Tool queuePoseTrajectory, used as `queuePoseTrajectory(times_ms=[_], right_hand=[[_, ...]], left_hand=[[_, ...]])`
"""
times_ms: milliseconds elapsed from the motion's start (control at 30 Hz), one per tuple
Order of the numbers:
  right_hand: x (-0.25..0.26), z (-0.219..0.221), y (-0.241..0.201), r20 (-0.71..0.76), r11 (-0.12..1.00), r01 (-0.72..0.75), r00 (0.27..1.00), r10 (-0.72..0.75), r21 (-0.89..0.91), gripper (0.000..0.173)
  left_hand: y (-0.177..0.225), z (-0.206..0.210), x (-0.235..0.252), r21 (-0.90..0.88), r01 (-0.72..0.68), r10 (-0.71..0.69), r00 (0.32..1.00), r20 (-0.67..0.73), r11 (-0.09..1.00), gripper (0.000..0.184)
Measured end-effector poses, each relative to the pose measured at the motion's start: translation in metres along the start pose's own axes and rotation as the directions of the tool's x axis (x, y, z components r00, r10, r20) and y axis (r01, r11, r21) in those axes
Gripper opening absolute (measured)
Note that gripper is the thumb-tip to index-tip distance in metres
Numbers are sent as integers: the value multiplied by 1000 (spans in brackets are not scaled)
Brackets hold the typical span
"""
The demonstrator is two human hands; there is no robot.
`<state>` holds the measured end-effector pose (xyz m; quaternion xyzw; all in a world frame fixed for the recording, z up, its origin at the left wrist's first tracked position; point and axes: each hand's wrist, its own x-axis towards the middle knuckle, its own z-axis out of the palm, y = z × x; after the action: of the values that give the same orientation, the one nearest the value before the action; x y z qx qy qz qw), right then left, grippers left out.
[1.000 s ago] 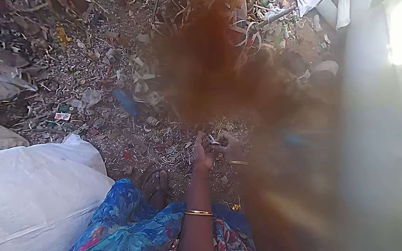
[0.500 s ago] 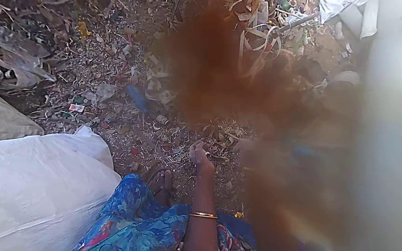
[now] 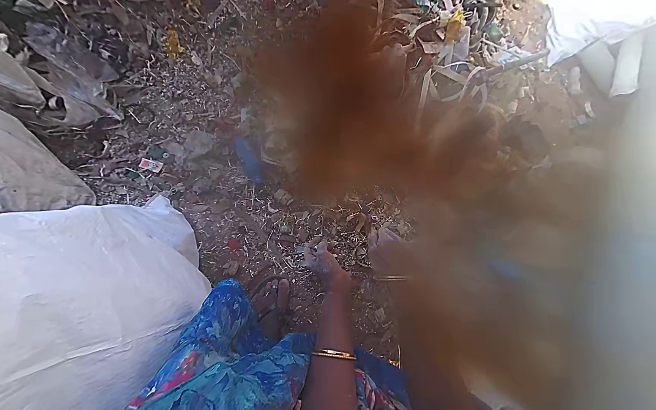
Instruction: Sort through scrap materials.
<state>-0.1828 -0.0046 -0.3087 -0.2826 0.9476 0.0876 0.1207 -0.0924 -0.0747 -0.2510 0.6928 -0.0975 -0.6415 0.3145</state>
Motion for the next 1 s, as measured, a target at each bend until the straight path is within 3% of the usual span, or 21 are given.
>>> queuePoseTrajectory(times_ms=[67,133,167,200,233,300,400,500,600,700,767,833,1000], right_hand=[[8,22,-8,-96,987,155,984,-152,28,49],[7,-2,-26,-117,960,277,956,-270,50,50],[5,-65,-46,275,970,235,930,-243,60,58],[7,-99,-60,405,972,204,884,-233,114,64],[10,-109,-69,417,969,183,877,-236,165,68],[16,-99,-79,383,964,185,891,-246,189,70],[17,-77,-82,436,971,205,868,-237,119,71],[-3,-71,-65,496,945,325,818,-291,19,63],[-36,-74,-34,652,887,460,685,-325,-42,40],[-57,-92,-8,848,895,441,497,-182,-67,41],[-60,-113,1,895,905,416,433,-109,-91,42],[-56,-130,1,878,901,419,466,-110,-109,40],[-22,-139,-35,568,934,357,775,-277,-32,47]], left_hand=[[5,1,3,-21,16,-17,999,-31,1000,32],[11,1,3,-21,33,-34,998,-51,999,36],[10,1,5,-23,28,-29,998,-62,999,37],[6,0,8,-21,13,-14,998,-64,1000,38],[2,-3,13,-13,-6,5,998,-55,1000,38],[-6,-7,21,0,-45,45,995,-84,999,33],[12,-4,6,-38,17,-22,991,-128,999,32],[18,-4,3,-109,24,-38,992,-123,994,34],[20,-5,2,-129,17,-31,993,-113,992,35],[15,-4,3,-102,16,-26,995,-93,995,33],[9,-5,6,-68,30,-35,996,-76,997,35],[5,-5,7,-48,45,-49,996,-79,998,34],[3,-5,6,-38,49,-52,995,-85,998,32]])
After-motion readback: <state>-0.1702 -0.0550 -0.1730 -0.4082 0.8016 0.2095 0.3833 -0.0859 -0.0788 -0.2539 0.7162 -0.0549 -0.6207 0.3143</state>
